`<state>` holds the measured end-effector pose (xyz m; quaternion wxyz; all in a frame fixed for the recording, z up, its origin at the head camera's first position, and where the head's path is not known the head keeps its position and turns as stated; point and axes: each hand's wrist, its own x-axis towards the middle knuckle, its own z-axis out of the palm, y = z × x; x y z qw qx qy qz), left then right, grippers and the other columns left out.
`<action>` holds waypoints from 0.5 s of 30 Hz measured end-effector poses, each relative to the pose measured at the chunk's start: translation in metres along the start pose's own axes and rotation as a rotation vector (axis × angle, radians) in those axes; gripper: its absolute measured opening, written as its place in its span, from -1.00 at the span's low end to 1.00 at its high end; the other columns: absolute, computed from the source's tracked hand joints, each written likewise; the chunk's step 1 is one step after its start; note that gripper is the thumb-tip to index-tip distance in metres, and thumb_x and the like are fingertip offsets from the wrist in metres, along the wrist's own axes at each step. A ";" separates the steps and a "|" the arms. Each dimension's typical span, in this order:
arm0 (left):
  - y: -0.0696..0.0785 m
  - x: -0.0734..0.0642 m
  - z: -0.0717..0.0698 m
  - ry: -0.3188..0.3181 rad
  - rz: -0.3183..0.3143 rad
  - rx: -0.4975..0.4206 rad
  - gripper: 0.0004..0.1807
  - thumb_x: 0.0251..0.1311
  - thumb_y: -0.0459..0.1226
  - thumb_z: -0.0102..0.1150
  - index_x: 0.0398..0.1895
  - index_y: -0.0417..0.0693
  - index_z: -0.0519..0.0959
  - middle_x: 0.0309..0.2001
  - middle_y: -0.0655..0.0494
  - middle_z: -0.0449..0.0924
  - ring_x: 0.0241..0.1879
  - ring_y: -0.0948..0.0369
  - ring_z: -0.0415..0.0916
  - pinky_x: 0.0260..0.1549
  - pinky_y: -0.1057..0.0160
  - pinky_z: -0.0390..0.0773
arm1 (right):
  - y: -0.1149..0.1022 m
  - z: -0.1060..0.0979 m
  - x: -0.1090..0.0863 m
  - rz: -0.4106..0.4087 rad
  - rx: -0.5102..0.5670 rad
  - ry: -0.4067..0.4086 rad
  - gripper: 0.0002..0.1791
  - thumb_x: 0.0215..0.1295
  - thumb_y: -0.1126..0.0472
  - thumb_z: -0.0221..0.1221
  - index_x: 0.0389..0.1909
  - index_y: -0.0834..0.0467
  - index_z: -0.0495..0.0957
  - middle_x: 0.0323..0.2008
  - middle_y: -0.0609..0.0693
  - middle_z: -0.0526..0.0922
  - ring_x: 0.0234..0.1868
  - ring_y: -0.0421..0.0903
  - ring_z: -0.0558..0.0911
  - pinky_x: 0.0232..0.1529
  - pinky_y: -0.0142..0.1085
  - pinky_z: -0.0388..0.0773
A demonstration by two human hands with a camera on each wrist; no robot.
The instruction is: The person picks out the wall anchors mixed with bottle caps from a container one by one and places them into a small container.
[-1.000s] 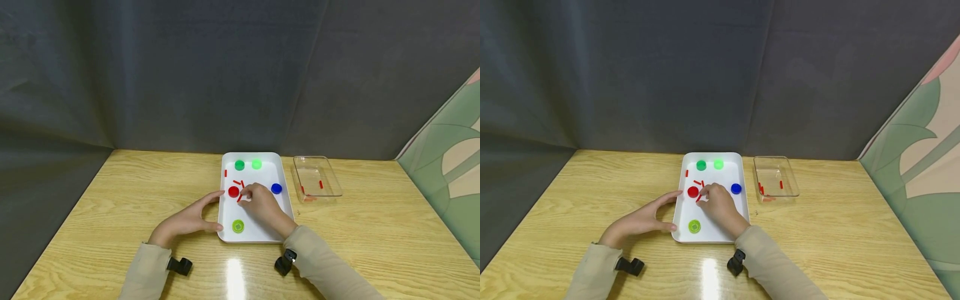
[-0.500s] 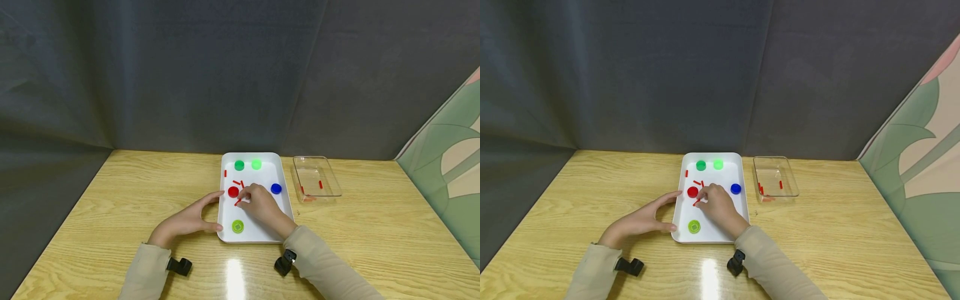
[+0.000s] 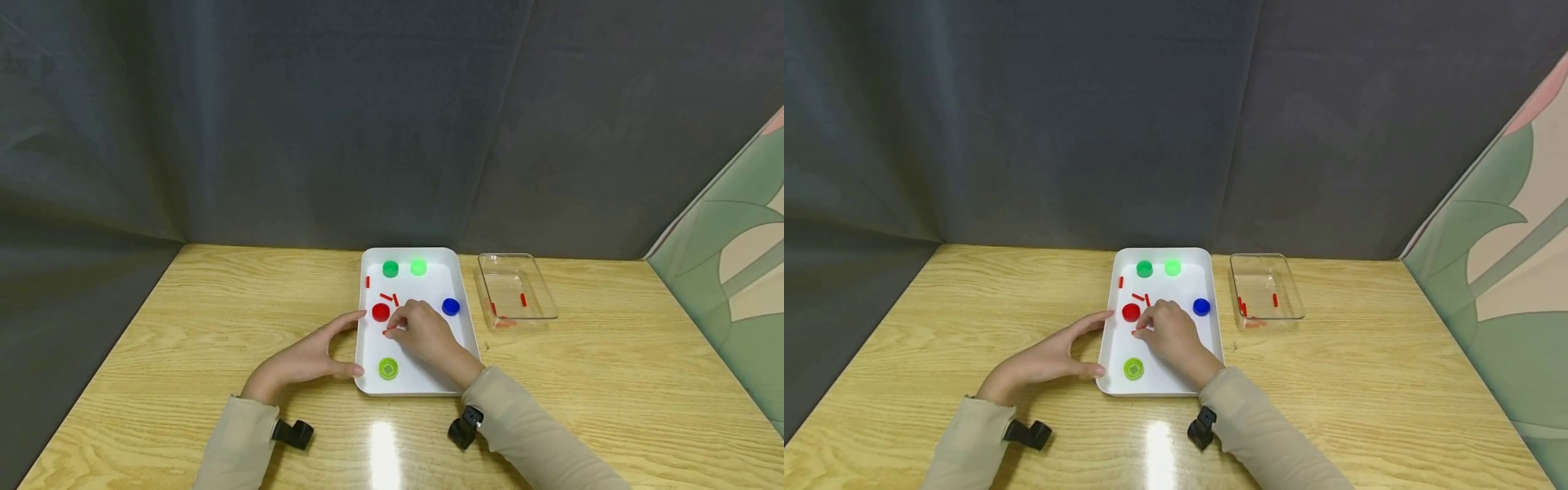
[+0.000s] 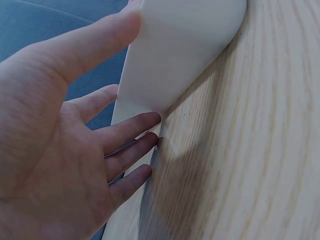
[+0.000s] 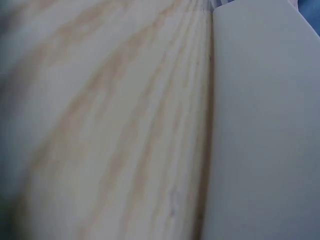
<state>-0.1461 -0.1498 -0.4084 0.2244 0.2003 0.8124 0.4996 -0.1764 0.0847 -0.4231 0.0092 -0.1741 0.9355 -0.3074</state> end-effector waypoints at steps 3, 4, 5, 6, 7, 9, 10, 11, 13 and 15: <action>0.000 0.000 0.000 0.001 -0.002 0.001 0.02 0.05 -0.16 0.51 0.55 0.09 0.12 0.46 -0.09 0.19 0.47 -0.03 0.02 0.40 -0.21 -0.05 | -0.001 -0.001 0.000 0.003 -0.006 -0.007 -0.87 0.13 0.17 0.44 -0.52 0.02 0.69 -0.50 -0.16 0.48 -0.38 -0.16 0.43 -0.34 -0.29 0.43; 0.000 0.000 -0.001 0.001 -0.001 0.000 0.02 0.05 -0.16 0.51 0.55 0.09 0.12 0.46 -0.09 0.19 0.47 -0.03 0.02 0.40 -0.21 -0.06 | -0.001 -0.001 0.000 0.008 -0.006 -0.010 -0.87 0.13 0.17 0.44 -0.52 0.02 0.69 -0.49 -0.15 0.48 -0.37 -0.16 0.43 -0.34 -0.30 0.43; 0.000 0.000 -0.001 0.000 0.000 -0.001 0.02 0.05 -0.17 0.50 0.55 0.08 0.12 0.45 -0.09 0.19 0.47 -0.03 0.02 0.40 -0.21 -0.06 | -0.002 -0.002 0.000 0.013 -0.007 -0.013 -0.87 0.13 0.18 0.44 -0.52 0.02 0.68 -0.49 -0.15 0.48 -0.37 -0.16 0.43 -0.34 -0.29 0.44; 0.000 0.000 -0.001 -0.001 0.002 -0.002 0.02 0.05 -0.17 0.50 0.55 0.07 0.12 0.45 -0.09 0.19 0.47 -0.03 0.02 0.40 -0.21 -0.07 | -0.002 -0.002 0.000 0.017 -0.006 -0.016 -0.87 0.14 0.18 0.44 -0.52 0.02 0.68 -0.49 -0.15 0.48 -0.36 -0.16 0.44 -0.33 -0.29 0.44; 0.000 0.000 0.000 -0.001 0.004 -0.004 0.02 0.05 -0.17 0.50 0.55 0.06 0.11 0.45 -0.09 0.19 0.47 -0.03 0.02 0.40 -0.21 -0.07 | -0.002 -0.003 0.000 0.022 -0.006 -0.021 -0.87 0.14 0.18 0.44 -0.52 0.02 0.68 -0.49 -0.15 0.48 -0.36 -0.16 0.44 -0.32 -0.29 0.45; 0.000 0.000 0.000 -0.003 0.006 -0.008 0.02 0.05 -0.17 0.50 0.55 0.05 0.11 0.45 -0.10 0.19 0.47 -0.04 0.02 0.40 -0.21 -0.07 | -0.003 -0.004 0.000 0.034 -0.005 -0.032 -0.87 0.16 0.18 0.43 -0.51 0.01 0.68 -0.48 -0.14 0.49 -0.35 -0.15 0.45 -0.31 -0.29 0.45; 0.000 0.000 0.000 -0.003 0.005 -0.009 0.02 0.05 -0.18 0.50 0.55 0.05 0.11 0.45 -0.10 0.19 0.47 -0.04 0.02 0.40 -0.21 -0.08 | -0.004 -0.005 0.000 0.038 -0.003 -0.038 -0.88 0.16 0.19 0.42 -0.51 0.02 0.68 -0.47 -0.14 0.50 -0.35 -0.15 0.45 -0.30 -0.29 0.46; 0.000 0.000 0.000 -0.003 0.003 -0.009 0.02 0.05 -0.17 0.50 0.55 0.04 0.11 0.46 -0.10 0.19 0.47 -0.04 0.01 0.40 -0.22 -0.08 | -0.004 -0.005 0.000 0.041 0.000 -0.043 -0.88 0.17 0.19 0.42 -0.51 0.02 0.68 -0.47 -0.14 0.50 -0.36 -0.15 0.46 -0.30 -0.29 0.47; 0.001 0.000 0.000 -0.002 -0.001 -0.009 0.02 0.05 -0.18 0.50 0.55 0.06 0.11 0.46 -0.10 0.18 0.47 -0.04 0.00 0.40 -0.22 -0.08 | -0.005 -0.007 -0.001 0.049 0.012 -0.051 -0.89 0.19 0.20 0.40 -0.49 0.04 0.69 -0.46 -0.13 0.52 -0.36 -0.15 0.47 -0.30 -0.30 0.48; 0.001 0.000 0.000 -0.001 -0.007 -0.009 0.02 0.05 -0.18 0.50 0.55 0.07 0.11 0.46 -0.10 0.18 0.47 -0.04 0.00 0.40 -0.22 -0.07 | -0.005 -0.008 -0.001 0.055 0.027 -0.049 -0.90 0.21 0.21 0.39 -0.47 0.06 0.69 -0.45 -0.13 0.54 -0.37 -0.16 0.49 -0.29 -0.31 0.50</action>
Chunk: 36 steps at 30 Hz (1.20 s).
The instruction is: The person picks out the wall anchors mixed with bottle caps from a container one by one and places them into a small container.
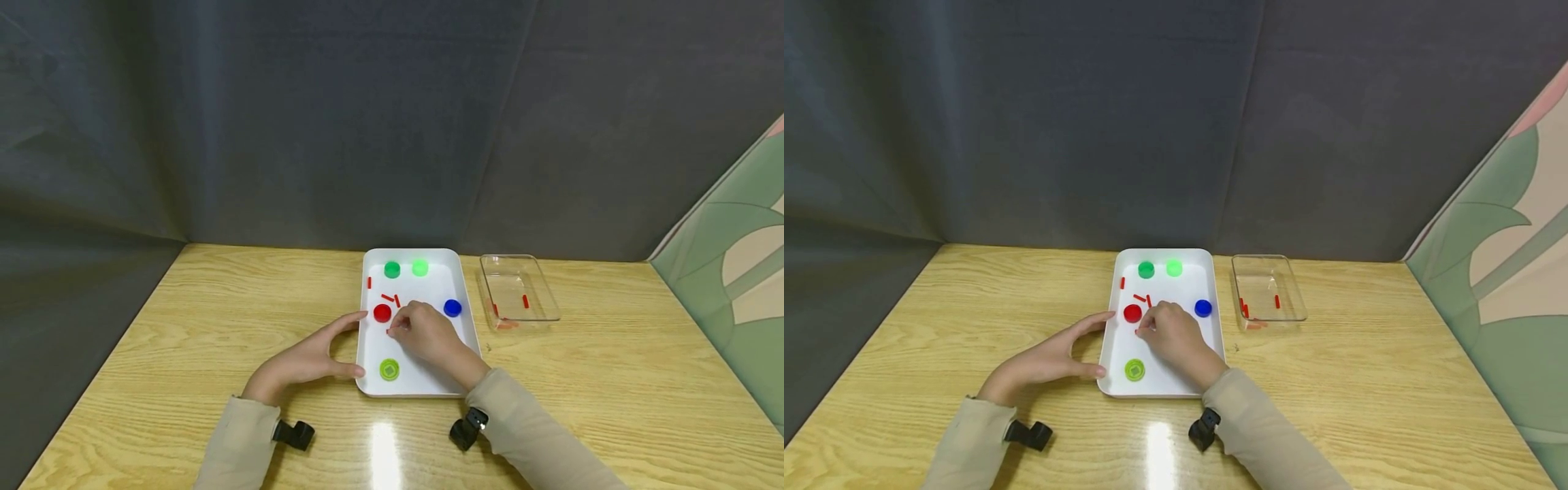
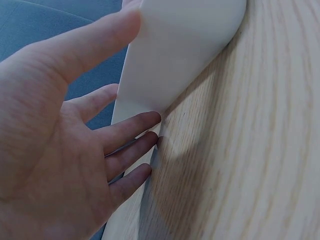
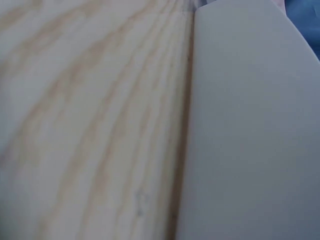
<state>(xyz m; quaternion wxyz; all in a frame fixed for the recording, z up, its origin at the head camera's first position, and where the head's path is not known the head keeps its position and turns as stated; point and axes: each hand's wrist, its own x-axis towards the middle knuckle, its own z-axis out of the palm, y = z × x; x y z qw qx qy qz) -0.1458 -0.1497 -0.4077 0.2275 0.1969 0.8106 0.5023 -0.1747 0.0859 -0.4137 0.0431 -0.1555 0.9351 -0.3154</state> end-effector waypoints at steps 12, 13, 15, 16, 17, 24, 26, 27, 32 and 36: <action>0.000 0.000 0.000 0.000 -0.001 0.000 0.02 0.05 -0.18 0.50 0.55 0.08 0.11 0.46 -0.11 0.17 0.47 -0.05 0.01 0.40 -0.22 -0.05 | -0.002 -0.012 -0.006 -0.005 0.009 0.036 -0.94 0.25 0.18 0.36 -0.37 0.08 0.70 -0.47 -0.16 0.60 -0.40 -0.17 0.51 -0.26 -0.27 0.50; 0.001 0.000 0.000 0.001 -0.001 -0.001 0.02 0.05 -0.18 0.50 0.55 0.08 0.11 0.47 -0.11 0.17 0.47 -0.05 0.01 0.40 -0.22 -0.06 | -0.002 -0.013 -0.006 -0.006 0.005 0.037 -0.94 0.25 0.18 0.36 -0.38 0.07 0.70 -0.48 -0.17 0.59 -0.41 -0.17 0.50 -0.27 -0.28 0.49; 0.001 0.000 0.000 0.002 -0.001 0.000 0.02 0.05 -0.19 0.50 0.55 0.07 0.11 0.46 -0.11 0.17 0.47 -0.05 0.01 0.40 -0.22 -0.06 | -0.003 -0.015 -0.007 -0.011 -0.007 0.042 -0.94 0.25 0.19 0.35 -0.40 0.06 0.69 -0.50 -0.18 0.58 -0.43 -0.18 0.49 -0.29 -0.28 0.48; 0.001 0.000 0.000 0.002 -0.001 0.001 0.02 0.04 -0.19 0.50 0.55 0.07 0.11 0.46 -0.11 0.17 0.47 -0.05 0.01 0.40 -0.21 -0.06 | -0.003 -0.017 -0.008 -0.012 -0.010 0.046 -0.94 0.25 0.20 0.35 -0.40 0.05 0.69 -0.50 -0.18 0.58 -0.44 -0.18 0.48 -0.30 -0.28 0.48; 0.001 0.000 0.000 0.002 0.000 0.000 0.02 0.04 -0.19 0.50 0.55 0.07 0.11 0.46 -0.11 0.18 0.47 -0.05 0.01 0.40 -0.21 -0.06 | -0.004 -0.018 -0.009 -0.012 -0.010 0.048 -0.94 0.25 0.21 0.35 -0.41 0.05 0.69 -0.51 -0.18 0.58 -0.44 -0.18 0.48 -0.31 -0.28 0.48; 0.000 0.000 0.001 0.003 0.001 -0.007 0.02 0.05 -0.19 0.50 0.55 0.07 0.12 0.46 -0.10 0.18 0.47 -0.05 0.01 0.40 -0.21 -0.07 | -0.003 -0.027 -0.015 -0.016 -0.024 0.078 -0.94 0.24 0.20 0.36 -0.41 0.03 0.69 -0.49 -0.19 0.62 -0.46 -0.22 0.49 -0.35 -0.31 0.48; 0.000 0.000 0.001 0.003 0.000 -0.005 0.01 0.05 -0.19 0.50 0.54 0.07 0.12 0.46 -0.10 0.18 0.47 -0.05 0.01 0.40 -0.22 -0.06 | -0.001 -0.030 -0.018 -0.042 -0.026 0.095 -0.94 0.24 0.21 0.36 -0.41 0.04 0.70 -0.48 -0.19 0.64 -0.46 -0.23 0.50 -0.38 -0.32 0.48; 0.000 0.000 0.001 0.003 0.000 -0.005 0.01 0.05 -0.19 0.50 0.55 0.07 0.12 0.46 -0.10 0.18 0.47 -0.05 0.01 0.40 -0.22 -0.06 | 0.000 -0.032 -0.019 -0.059 -0.025 0.104 -0.95 0.25 0.22 0.35 -0.41 0.04 0.70 -0.48 -0.19 0.64 -0.46 -0.23 0.50 -0.38 -0.32 0.47; 0.000 0.001 0.000 0.002 0.001 -0.001 0.02 0.05 -0.19 0.50 0.55 0.05 0.12 0.46 -0.09 0.18 0.47 -0.05 0.01 0.39 -0.22 -0.05 | 0.008 -0.043 -0.023 -0.127 0.001 0.083 -0.95 0.27 0.23 0.33 -0.38 0.06 0.70 -0.49 -0.19 0.61 -0.44 -0.23 0.48 -0.41 -0.34 0.44; 0.001 0.001 0.001 0.002 -0.004 0.001 0.02 0.04 -0.19 0.51 0.55 0.06 0.12 0.46 -0.08 0.18 0.48 -0.04 -0.01 0.40 -0.22 -0.07 | 0.015 -0.052 -0.026 -0.158 0.015 0.050 -0.95 0.28 0.22 0.33 -0.37 0.09 0.70 -0.48 -0.20 0.59 -0.44 -0.23 0.47 -0.41 -0.35 0.44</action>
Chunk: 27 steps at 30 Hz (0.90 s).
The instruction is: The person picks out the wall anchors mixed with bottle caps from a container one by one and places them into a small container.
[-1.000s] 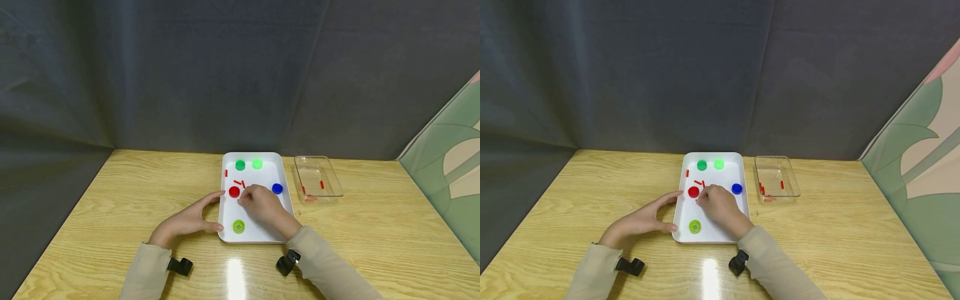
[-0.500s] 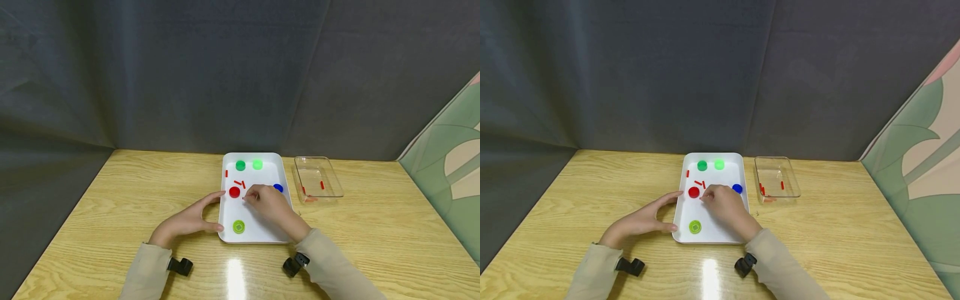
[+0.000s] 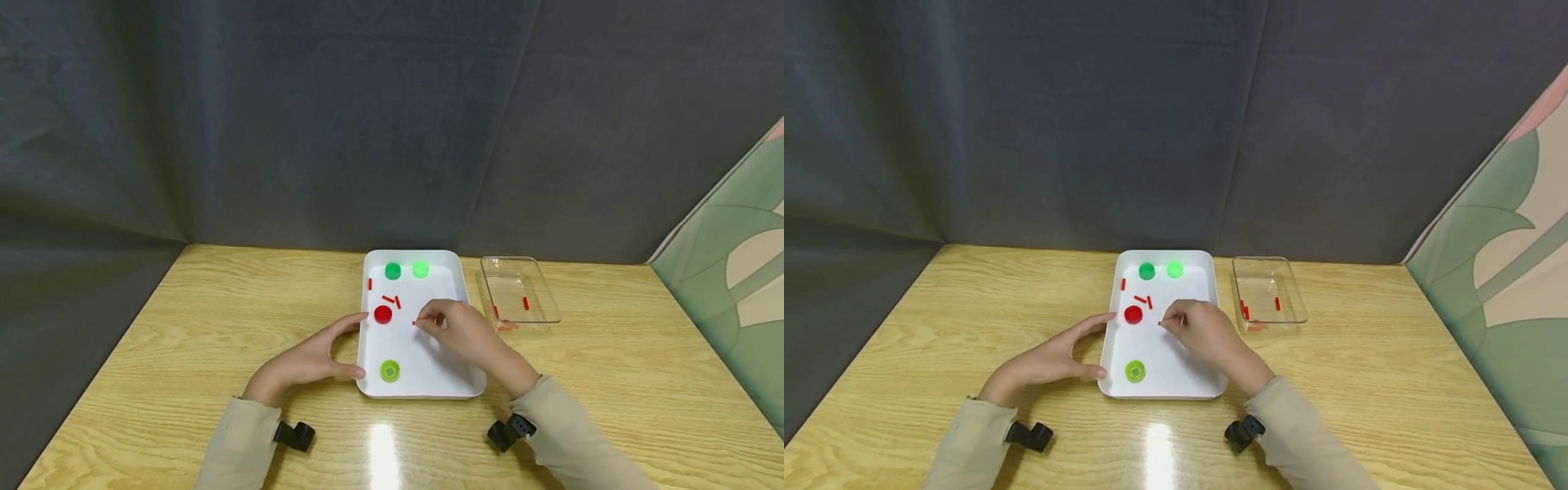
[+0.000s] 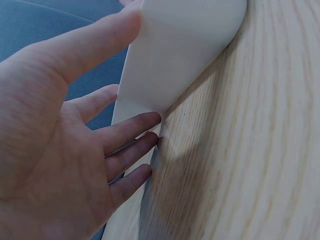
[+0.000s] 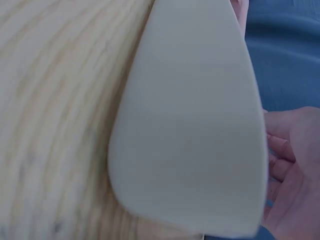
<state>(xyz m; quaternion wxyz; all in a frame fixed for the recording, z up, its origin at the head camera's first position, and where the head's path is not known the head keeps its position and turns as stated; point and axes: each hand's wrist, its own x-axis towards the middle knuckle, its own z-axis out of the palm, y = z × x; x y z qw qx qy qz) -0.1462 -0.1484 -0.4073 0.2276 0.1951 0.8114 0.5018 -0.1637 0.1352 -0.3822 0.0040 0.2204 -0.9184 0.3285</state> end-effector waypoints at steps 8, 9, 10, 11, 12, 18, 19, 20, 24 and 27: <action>0.001 0.000 0.000 0.000 -0.005 0.001 0.02 0.04 -0.19 0.51 0.55 0.06 0.11 0.46 -0.09 0.18 0.47 -0.04 0.00 0.40 -0.21 -0.07 | 0.015 -0.016 -0.009 0.002 0.018 0.050 -0.95 0.31 0.21 0.31 -0.35 0.09 0.69 -0.42 -0.19 0.63 -0.40 -0.21 0.50 -0.41 -0.35 0.45; 0.001 0.000 0.000 0.000 -0.006 0.002 0.03 0.04 -0.19 0.51 0.55 0.06 0.11 0.46 -0.09 0.18 0.47 -0.03 0.00 0.40 -0.20 -0.06 | 0.017 -0.018 -0.011 -0.005 0.019 0.058 -0.95 0.31 0.21 0.31 -0.34 0.09 0.69 -0.41 -0.19 0.64 -0.39 -0.20 0.50 -0.41 -0.35 0.45; 0.001 0.000 0.000 0.000 -0.008 0.003 0.03 0.04 -0.19 0.51 0.55 0.07 0.11 0.46 -0.09 0.18 0.47 -0.03 0.00 0.40 -0.20 -0.06 | 0.018 -0.021 -0.012 -0.008 0.018 0.063 -0.95 0.31 0.21 0.30 -0.33 0.10 0.69 -0.40 -0.18 0.64 -0.38 -0.19 0.51 -0.41 -0.34 0.45; 0.001 0.000 0.000 0.001 -0.010 0.004 0.02 0.04 -0.19 0.51 0.55 0.07 0.11 0.46 -0.08 0.18 0.47 -0.03 0.00 0.40 -0.21 -0.06 | 0.020 -0.023 -0.013 -0.010 0.016 0.067 -0.95 0.32 0.21 0.30 -0.32 0.10 0.69 -0.39 -0.18 0.64 -0.37 -0.19 0.50 -0.41 -0.33 0.46; 0.001 0.000 0.000 0.001 -0.011 0.005 0.02 0.04 -0.18 0.51 0.55 0.07 0.12 0.46 -0.08 0.18 0.47 -0.03 0.00 0.40 -0.21 -0.07 | 0.021 -0.026 -0.014 -0.011 0.015 0.071 -0.94 0.32 0.20 0.29 -0.31 0.10 0.69 -0.37 -0.18 0.65 -0.36 -0.18 0.50 -0.39 -0.30 0.47; 0.001 0.000 0.000 0.003 -0.006 0.008 0.02 0.05 -0.18 0.50 0.55 0.06 0.11 0.46 -0.08 0.18 0.48 -0.03 -0.01 0.41 -0.20 -0.09 | 0.030 -0.038 -0.020 0.012 0.007 0.086 -0.94 0.34 0.19 0.28 -0.27 0.09 0.67 -0.34 -0.13 0.68 -0.36 -0.17 0.53 -0.28 -0.21 0.51; 0.001 0.000 0.000 0.003 -0.006 0.009 0.02 0.05 -0.18 0.50 0.55 0.06 0.11 0.46 -0.08 0.18 0.48 -0.03 -0.01 0.41 -0.20 -0.09 | 0.032 -0.039 -0.021 0.016 0.005 0.090 -0.95 0.35 0.19 0.28 -0.28 0.09 0.67 -0.34 -0.13 0.67 -0.37 -0.17 0.52 -0.30 -0.24 0.50; 0.001 -0.001 0.000 0.003 -0.007 0.010 0.02 0.05 -0.18 0.50 0.55 0.07 0.11 0.46 -0.08 0.18 0.48 -0.02 -0.01 0.41 -0.21 -0.09 | 0.033 -0.041 -0.022 0.018 0.003 0.096 -0.95 0.35 0.19 0.28 -0.28 0.09 0.66 -0.35 -0.12 0.67 -0.38 -0.16 0.52 -0.34 -0.26 0.50; 0.001 -0.001 0.000 0.003 -0.008 0.011 0.02 0.06 -0.17 0.50 0.55 0.08 0.11 0.46 -0.07 0.18 0.48 -0.02 -0.01 0.41 -0.21 -0.08 | 0.040 -0.049 -0.026 0.003 0.003 0.126 -0.95 0.35 0.19 0.27 -0.29 0.08 0.67 -0.38 -0.13 0.63 -0.40 -0.13 0.48 -0.44 -0.33 0.44; 0.002 0.000 0.000 0.003 -0.008 0.009 0.02 0.06 -0.18 0.50 0.55 0.07 0.11 0.46 -0.08 0.19 0.47 -0.02 0.01 0.40 -0.21 -0.07 | 0.044 -0.055 -0.030 -0.011 -0.006 0.138 -0.95 0.36 0.21 0.26 -0.28 0.09 0.67 -0.37 -0.14 0.64 -0.37 -0.13 0.50 -0.34 -0.24 0.49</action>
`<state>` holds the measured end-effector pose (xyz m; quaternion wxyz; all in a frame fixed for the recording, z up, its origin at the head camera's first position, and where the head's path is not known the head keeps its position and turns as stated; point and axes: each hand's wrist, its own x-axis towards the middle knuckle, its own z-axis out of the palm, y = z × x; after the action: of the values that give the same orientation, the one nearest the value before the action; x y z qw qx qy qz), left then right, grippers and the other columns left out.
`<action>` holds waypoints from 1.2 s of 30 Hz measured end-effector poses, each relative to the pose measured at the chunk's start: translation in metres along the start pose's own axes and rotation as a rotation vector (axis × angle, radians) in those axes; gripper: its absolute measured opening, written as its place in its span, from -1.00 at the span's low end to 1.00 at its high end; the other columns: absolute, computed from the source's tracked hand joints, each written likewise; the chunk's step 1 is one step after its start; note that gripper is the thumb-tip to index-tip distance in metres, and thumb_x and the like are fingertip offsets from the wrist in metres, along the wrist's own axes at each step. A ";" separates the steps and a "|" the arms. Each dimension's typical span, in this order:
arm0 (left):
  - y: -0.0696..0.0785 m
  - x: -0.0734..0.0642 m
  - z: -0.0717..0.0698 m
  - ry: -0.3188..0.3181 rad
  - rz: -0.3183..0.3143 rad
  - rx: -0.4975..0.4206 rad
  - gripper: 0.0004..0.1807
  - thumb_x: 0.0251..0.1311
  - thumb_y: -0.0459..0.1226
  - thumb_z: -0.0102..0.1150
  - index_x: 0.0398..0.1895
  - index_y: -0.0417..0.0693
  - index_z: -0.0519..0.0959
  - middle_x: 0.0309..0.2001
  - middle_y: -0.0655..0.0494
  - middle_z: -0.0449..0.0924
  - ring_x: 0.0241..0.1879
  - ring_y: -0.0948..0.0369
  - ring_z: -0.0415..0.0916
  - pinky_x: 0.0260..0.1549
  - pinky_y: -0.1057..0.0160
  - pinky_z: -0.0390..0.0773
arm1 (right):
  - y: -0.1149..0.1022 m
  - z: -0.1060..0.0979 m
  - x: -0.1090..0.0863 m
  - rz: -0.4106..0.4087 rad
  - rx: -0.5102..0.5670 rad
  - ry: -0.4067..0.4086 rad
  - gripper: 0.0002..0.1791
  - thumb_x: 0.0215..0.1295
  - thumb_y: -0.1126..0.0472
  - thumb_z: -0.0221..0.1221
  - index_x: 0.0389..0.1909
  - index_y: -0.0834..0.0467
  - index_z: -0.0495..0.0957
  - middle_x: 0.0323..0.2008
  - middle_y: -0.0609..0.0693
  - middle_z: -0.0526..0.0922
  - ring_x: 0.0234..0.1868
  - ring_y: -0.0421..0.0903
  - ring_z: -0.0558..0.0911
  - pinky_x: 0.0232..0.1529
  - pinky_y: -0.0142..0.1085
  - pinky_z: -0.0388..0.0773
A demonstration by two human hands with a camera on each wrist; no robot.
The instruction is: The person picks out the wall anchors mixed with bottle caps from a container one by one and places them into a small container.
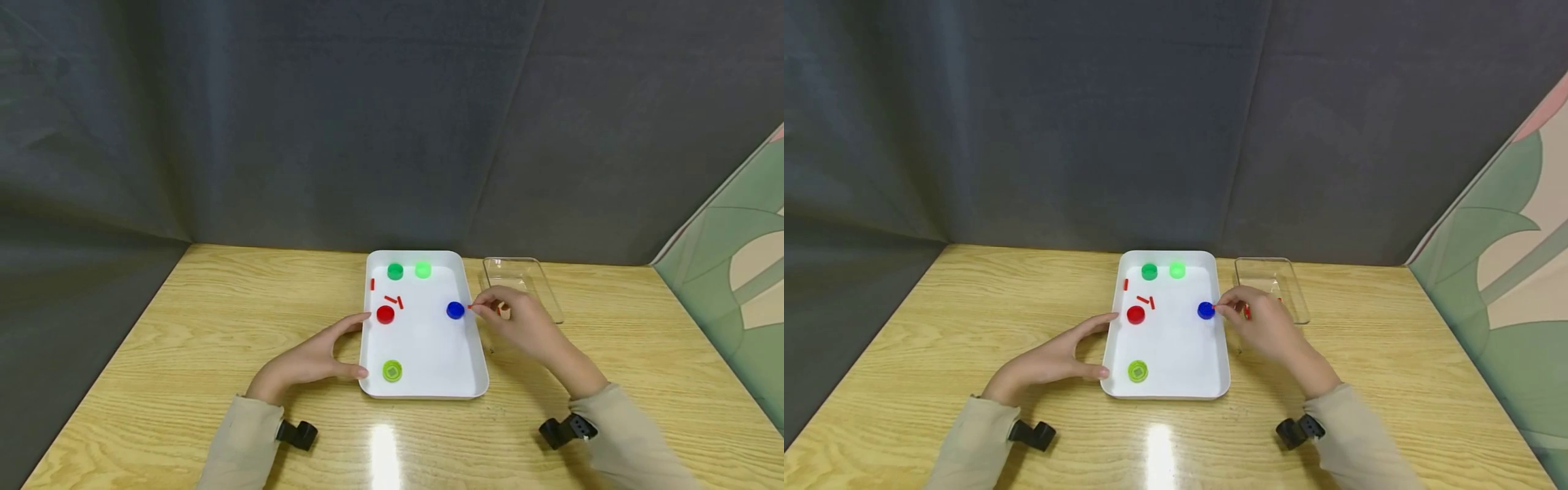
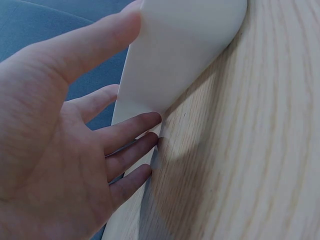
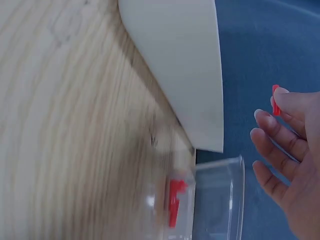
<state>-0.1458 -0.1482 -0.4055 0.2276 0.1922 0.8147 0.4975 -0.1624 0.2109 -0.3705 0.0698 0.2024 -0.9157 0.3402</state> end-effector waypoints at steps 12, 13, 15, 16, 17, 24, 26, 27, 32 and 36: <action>0.000 0.000 -0.001 -0.001 -0.007 -0.005 0.01 0.06 -0.18 0.50 0.55 0.09 0.11 0.46 -0.06 0.18 0.47 -0.02 0.00 0.40 -0.21 -0.05 | 0.021 -0.019 -0.008 0.001 -0.081 0.046 -0.94 0.37 0.21 0.25 -0.27 0.10 0.68 -0.34 -0.14 0.70 -0.35 -0.16 0.57 -0.23 -0.17 0.47; 0.000 0.000 -0.001 -0.001 -0.007 -0.005 0.01 0.06 -0.18 0.50 0.55 0.09 0.11 0.46 -0.07 0.17 0.47 -0.03 0.00 0.40 -0.22 -0.05 | 0.023 -0.020 -0.008 -0.001 -0.091 0.058 -0.94 0.36 0.21 0.26 -0.28 0.09 0.68 -0.32 -0.15 0.70 -0.34 -0.16 0.57 -0.25 -0.17 0.48; 0.000 0.000 -0.001 -0.003 -0.005 -0.007 0.01 0.06 -0.18 0.49 0.55 0.08 0.11 0.46 -0.07 0.17 0.47 -0.03 0.00 0.40 -0.22 -0.06 | 0.027 -0.021 -0.009 -0.005 -0.101 0.072 -0.95 0.35 0.23 0.26 -0.29 0.09 0.68 -0.33 -0.13 0.69 -0.34 -0.14 0.55 -0.27 -0.15 0.51; 0.000 0.000 -0.001 -0.003 -0.005 -0.007 0.01 0.06 -0.17 0.49 0.55 0.08 0.11 0.46 -0.08 0.17 0.47 -0.03 0.00 0.40 -0.22 -0.06 | 0.029 -0.022 -0.010 -0.004 -0.106 0.078 -0.96 0.35 0.23 0.26 -0.29 0.08 0.68 -0.32 -0.13 0.69 -0.33 -0.14 0.55 -0.28 -0.14 0.52; 0.000 0.000 0.000 -0.003 -0.004 -0.007 0.01 0.06 -0.17 0.49 0.55 0.08 0.11 0.46 -0.08 0.17 0.47 -0.03 0.00 0.40 -0.22 -0.06 | 0.031 -0.023 -0.010 -0.008 -0.110 0.082 -0.96 0.35 0.23 0.26 -0.29 0.08 0.68 -0.32 -0.12 0.69 -0.33 -0.14 0.55 -0.28 -0.12 0.53; -0.001 -0.001 0.000 -0.001 -0.007 -0.007 0.01 0.06 -0.18 0.50 0.55 0.08 0.11 0.46 -0.08 0.18 0.47 -0.03 0.00 0.40 -0.21 -0.07 | 0.044 -0.023 -0.011 -0.003 -0.116 0.082 -0.94 0.37 0.20 0.25 -0.28 0.09 0.67 -0.35 -0.14 0.68 -0.32 -0.14 0.56 -0.22 -0.05 0.54; -0.001 -0.001 0.000 -0.001 -0.007 -0.007 0.01 0.06 -0.18 0.50 0.55 0.08 0.11 0.46 -0.08 0.18 0.47 -0.02 0.00 0.40 -0.20 -0.07 | 0.048 -0.023 -0.011 -0.002 -0.117 0.079 -0.93 0.37 0.20 0.25 -0.27 0.11 0.67 -0.35 -0.13 0.68 -0.32 -0.14 0.57 -0.22 -0.04 0.54; -0.001 -0.001 0.000 -0.001 -0.007 -0.007 0.01 0.06 -0.18 0.50 0.55 0.08 0.11 0.46 -0.08 0.18 0.47 -0.02 0.00 0.40 -0.20 -0.06 | 0.049 -0.023 -0.011 -0.003 -0.119 0.079 -0.93 0.37 0.20 0.25 -0.27 0.11 0.67 -0.35 -0.13 0.68 -0.32 -0.13 0.57 -0.22 -0.05 0.54; -0.001 -0.002 0.000 -0.003 -0.010 -0.007 0.02 0.05 -0.18 0.50 0.55 0.06 0.11 0.46 -0.10 0.17 0.47 -0.03 0.02 0.40 -0.19 -0.04 | 0.058 -0.023 -0.010 -0.006 -0.137 0.083 -0.95 0.35 0.23 0.26 -0.27 0.12 0.67 -0.35 -0.11 0.69 -0.32 -0.11 0.57 -0.27 -0.13 0.53; -0.001 -0.002 0.000 -0.003 -0.013 -0.006 0.02 0.05 -0.17 0.50 0.55 0.07 0.11 0.46 -0.09 0.17 0.47 -0.03 0.01 0.40 -0.20 -0.05 | 0.063 -0.023 -0.010 -0.010 -0.148 0.083 -0.95 0.35 0.21 0.27 -0.26 0.11 0.67 -0.35 -0.11 0.68 -0.31 -0.10 0.56 -0.31 -0.18 0.52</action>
<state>-0.1445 -0.1495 -0.4062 0.2327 0.1870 0.8141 0.4981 -0.1802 0.2721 -0.3929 0.1239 0.1868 -0.9336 0.2795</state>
